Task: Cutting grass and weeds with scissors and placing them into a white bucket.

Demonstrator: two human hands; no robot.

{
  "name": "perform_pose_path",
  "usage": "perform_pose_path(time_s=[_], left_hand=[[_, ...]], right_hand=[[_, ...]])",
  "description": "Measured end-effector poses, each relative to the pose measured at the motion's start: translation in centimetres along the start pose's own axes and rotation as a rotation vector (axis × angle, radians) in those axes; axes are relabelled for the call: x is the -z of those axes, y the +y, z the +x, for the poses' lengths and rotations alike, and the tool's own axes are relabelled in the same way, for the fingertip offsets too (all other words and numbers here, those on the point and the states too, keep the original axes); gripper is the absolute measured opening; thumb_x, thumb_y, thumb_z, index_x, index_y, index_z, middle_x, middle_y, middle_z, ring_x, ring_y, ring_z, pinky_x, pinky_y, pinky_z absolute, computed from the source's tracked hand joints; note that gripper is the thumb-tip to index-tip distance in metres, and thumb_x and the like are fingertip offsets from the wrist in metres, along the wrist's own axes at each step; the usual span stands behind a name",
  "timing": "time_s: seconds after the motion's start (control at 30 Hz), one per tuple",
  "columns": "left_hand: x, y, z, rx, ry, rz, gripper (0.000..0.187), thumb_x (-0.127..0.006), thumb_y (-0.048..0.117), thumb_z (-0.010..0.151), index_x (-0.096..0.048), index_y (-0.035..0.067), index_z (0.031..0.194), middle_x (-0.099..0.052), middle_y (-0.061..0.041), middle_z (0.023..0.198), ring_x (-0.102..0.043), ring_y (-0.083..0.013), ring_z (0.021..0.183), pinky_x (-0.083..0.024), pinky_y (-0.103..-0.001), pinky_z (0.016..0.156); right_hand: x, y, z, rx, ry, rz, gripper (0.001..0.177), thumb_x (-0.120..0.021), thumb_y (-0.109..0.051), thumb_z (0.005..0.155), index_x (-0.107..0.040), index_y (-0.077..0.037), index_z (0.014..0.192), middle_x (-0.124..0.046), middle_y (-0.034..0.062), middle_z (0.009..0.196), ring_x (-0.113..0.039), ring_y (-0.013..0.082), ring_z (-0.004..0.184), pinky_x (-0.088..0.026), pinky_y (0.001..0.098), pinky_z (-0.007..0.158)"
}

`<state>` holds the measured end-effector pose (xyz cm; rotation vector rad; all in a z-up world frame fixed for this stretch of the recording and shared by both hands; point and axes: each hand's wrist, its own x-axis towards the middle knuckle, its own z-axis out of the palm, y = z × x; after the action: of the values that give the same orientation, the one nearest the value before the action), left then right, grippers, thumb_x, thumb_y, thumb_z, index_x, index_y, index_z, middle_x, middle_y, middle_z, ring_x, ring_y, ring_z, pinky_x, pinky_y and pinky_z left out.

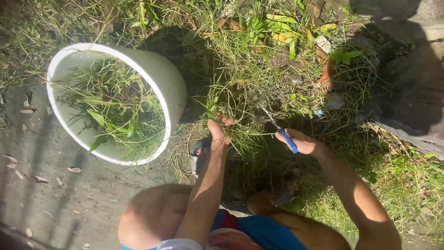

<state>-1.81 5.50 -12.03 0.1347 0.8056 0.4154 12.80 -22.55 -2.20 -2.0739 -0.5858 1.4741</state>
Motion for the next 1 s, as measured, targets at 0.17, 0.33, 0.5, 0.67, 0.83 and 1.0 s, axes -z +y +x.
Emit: perform_pose_path(time_s=[0.17,0.33,0.5,0.67,0.83,1.0], left_hand=[[5.6,-2.0,2.8,0.198,0.078,-0.058,0.033,-0.040,0.038,0.099,-0.044,0.012,0.080,-0.042,-0.001,0.066,-0.038,-0.0146,0.055,-0.034,-0.030,0.051],[-6.3,0.4,-2.8,0.026,-0.173,0.744,0.028,-0.048,0.026,0.099,-0.055,0.006,0.081,-0.050,-0.001,0.070,-0.044,-0.0124,0.060,-0.037,-0.032,0.053],[-28.3,12.2,-9.1,-0.356,-0.329,1.496,0.022,-0.068,0.021,0.087,-0.065,0.000,0.082,-0.061,-0.014,0.065,-0.059,-0.0245,0.057,-0.052,-0.042,0.058],[-34.0,26.1,-9.9,-1.153,-0.516,1.561,0.024,-0.068,0.022,0.097,-0.064,0.000,0.106,-0.067,-0.018,0.097,-0.066,-0.0323,0.086,-0.053,-0.045,0.082],[-14.2,34.1,-5.3,-1.104,-0.186,1.466,0.062,-0.047,0.044,0.105,-0.045,-0.007,0.140,-0.058,-0.027,0.131,-0.057,-0.0392,0.118,-0.045,-0.052,0.106],[-12.6,34.0,-7.2,-0.390,0.219,2.361,0.086,-0.043,0.069,0.094,-0.046,0.000,0.145,-0.049,-0.024,0.146,-0.047,-0.0354,0.140,-0.036,-0.052,0.121]], right_hand=[[0.6,-1.2,1.1,0.103,-0.408,0.690,0.050,-0.049,-0.057,0.104,-0.061,-0.012,0.088,-0.060,-0.0028,0.077,-0.062,0.0108,0.072,-0.051,0.0273,0.068],[1.0,-3.8,1.1,-0.094,-0.190,0.687,0.040,-0.048,-0.048,0.103,-0.065,-0.012,0.102,-0.058,-0.0008,0.080,-0.056,0.0115,0.073,-0.049,0.0312,0.068],[3.6,-8.2,-0.1,0.112,-0.061,0.628,0.019,-0.068,-0.021,0.102,-0.060,-0.003,0.101,-0.057,0.0047,0.084,-0.057,0.0168,0.076,-0.051,0.0361,0.071],[5.6,-18.5,-0.5,0.390,0.088,0.629,0.013,-0.063,-0.013,0.095,-0.061,-0.003,0.103,-0.066,0.0063,0.096,-0.067,0.0198,0.083,-0.057,0.0383,0.078],[4.1,-22.8,1.5,0.612,-0.067,0.695,0.016,-0.058,-0.015,0.107,-0.064,-0.001,0.108,-0.063,0.0073,0.090,-0.065,0.0217,0.086,-0.056,0.0410,0.082],[2.5,-20.3,1.1,0.429,-0.029,0.624,0.018,-0.057,-0.016,0.102,-0.064,-0.001,0.110,-0.065,0.0082,0.085,-0.066,0.0213,0.082,-0.055,0.0395,0.082]])
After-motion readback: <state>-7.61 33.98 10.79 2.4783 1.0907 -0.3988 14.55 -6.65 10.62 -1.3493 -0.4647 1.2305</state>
